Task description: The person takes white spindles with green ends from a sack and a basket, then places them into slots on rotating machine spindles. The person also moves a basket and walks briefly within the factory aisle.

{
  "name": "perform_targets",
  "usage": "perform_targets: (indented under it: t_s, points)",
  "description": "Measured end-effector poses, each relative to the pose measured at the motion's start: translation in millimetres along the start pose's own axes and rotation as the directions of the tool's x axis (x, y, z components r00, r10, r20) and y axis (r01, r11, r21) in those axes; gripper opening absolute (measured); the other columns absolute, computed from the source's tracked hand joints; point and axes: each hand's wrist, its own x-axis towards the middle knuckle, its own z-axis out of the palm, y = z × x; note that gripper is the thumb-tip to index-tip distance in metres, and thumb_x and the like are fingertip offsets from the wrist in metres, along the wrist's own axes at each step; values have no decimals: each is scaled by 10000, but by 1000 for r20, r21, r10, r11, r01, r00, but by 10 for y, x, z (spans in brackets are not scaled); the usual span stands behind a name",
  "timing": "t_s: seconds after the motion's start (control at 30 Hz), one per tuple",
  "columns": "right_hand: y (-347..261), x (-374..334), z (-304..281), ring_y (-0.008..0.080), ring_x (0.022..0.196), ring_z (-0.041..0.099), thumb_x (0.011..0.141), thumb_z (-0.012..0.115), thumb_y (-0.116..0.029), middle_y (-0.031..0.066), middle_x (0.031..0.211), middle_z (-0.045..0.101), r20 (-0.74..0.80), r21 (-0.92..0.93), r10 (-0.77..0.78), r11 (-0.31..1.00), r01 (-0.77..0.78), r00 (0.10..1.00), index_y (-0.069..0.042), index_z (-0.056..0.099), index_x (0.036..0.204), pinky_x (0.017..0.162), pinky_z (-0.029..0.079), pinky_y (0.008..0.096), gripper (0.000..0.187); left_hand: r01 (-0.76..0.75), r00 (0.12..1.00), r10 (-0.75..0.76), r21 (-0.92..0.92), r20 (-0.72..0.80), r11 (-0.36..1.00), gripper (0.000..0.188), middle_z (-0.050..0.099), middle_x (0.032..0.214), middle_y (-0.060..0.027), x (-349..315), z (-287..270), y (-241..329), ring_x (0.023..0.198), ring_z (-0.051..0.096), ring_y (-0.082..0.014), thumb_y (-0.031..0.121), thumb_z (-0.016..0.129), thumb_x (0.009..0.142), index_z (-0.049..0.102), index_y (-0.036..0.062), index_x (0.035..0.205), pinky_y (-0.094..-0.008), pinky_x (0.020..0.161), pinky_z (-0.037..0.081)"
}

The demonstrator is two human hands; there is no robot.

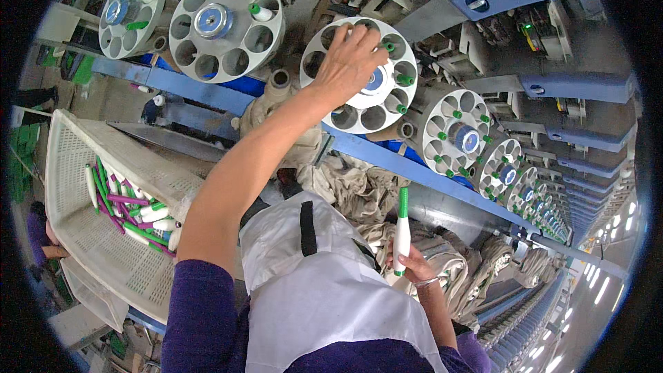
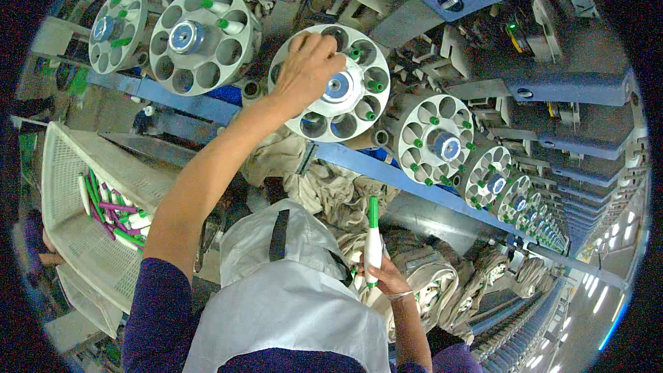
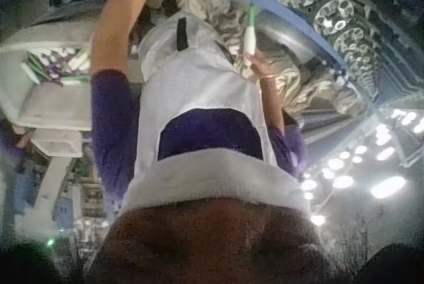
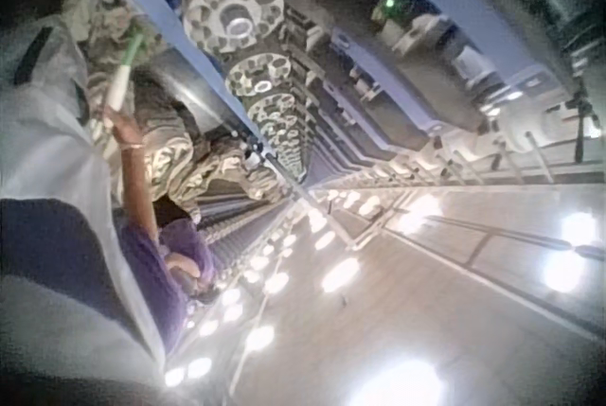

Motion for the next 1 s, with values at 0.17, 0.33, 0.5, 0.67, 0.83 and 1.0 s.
perform_targets:
  t_s: [0.17,0.33,0.5,0.67,0.83,1.0]
  points:
    - [-156,563,196,216,868,580,804,706,-256,84,1002,550,80,23,-249,969,248,965,-67,402,1232,774,489,361,557,7,994,-10,24,107,1000,199,472,1085,-134,-207,345,22,1053,476,-297,91,549,805,567,51,999,-476,958,366]
    - [-833,1346,511,221,875,570,859,633,-368,85,975,556,-11,48,-524,850,524,851,-78,445,1181,801,486,377,472,223,973,-220,-28,76,974,318,469,1233,-172,-443,157,215,1145,433,-361,193,626,751,607,166,1067,-536,947,326]
    - [-1460,1860,732,238,1035,521,862,619,-68,108,1108,550,228,-563,-872,244,790,432,-37,489,1007,965,379,400,197,214,961,-210,6,-183,977,335,494,1207,-150,-1157,-820,614,1149,454,-304,210,658,703,595,133,1023,-556,995,313]
    - [-1479,2090,825,248,1044,531,845,635,-47,144,1108,570,297,-695,-883,61,716,363,15,509,1087,917,419,361,280,421,883,-356,183,-305,888,251,563,988,-93,-2446,-1837,451,1019,514,-278,144,657,687,571,136,923,-544,965,345]
    - [-1191,1944,1281,339,1209,418,902,585,-150,179,1329,415,358,-878,-913,-258,402,195,-6,442,1260,990,354,453,412,944,329,-868,120,-371,306,205,546,967,-183,-4362,-2667,-64,960,529,-359,-29,540,761,535,6,963,-415,832,429]
    - [-964,1720,2162,330,1235,396,906,533,-71,181,1353,381,602,-778,-711,-421,466,363,13,481,1210,1005,347,431,320,935,100,-986,350,-132,47,277,553,1011,-191,-5641,-2596,-275,994,516,-364,-59,496,732,543,-17,1001,-439,844,434]
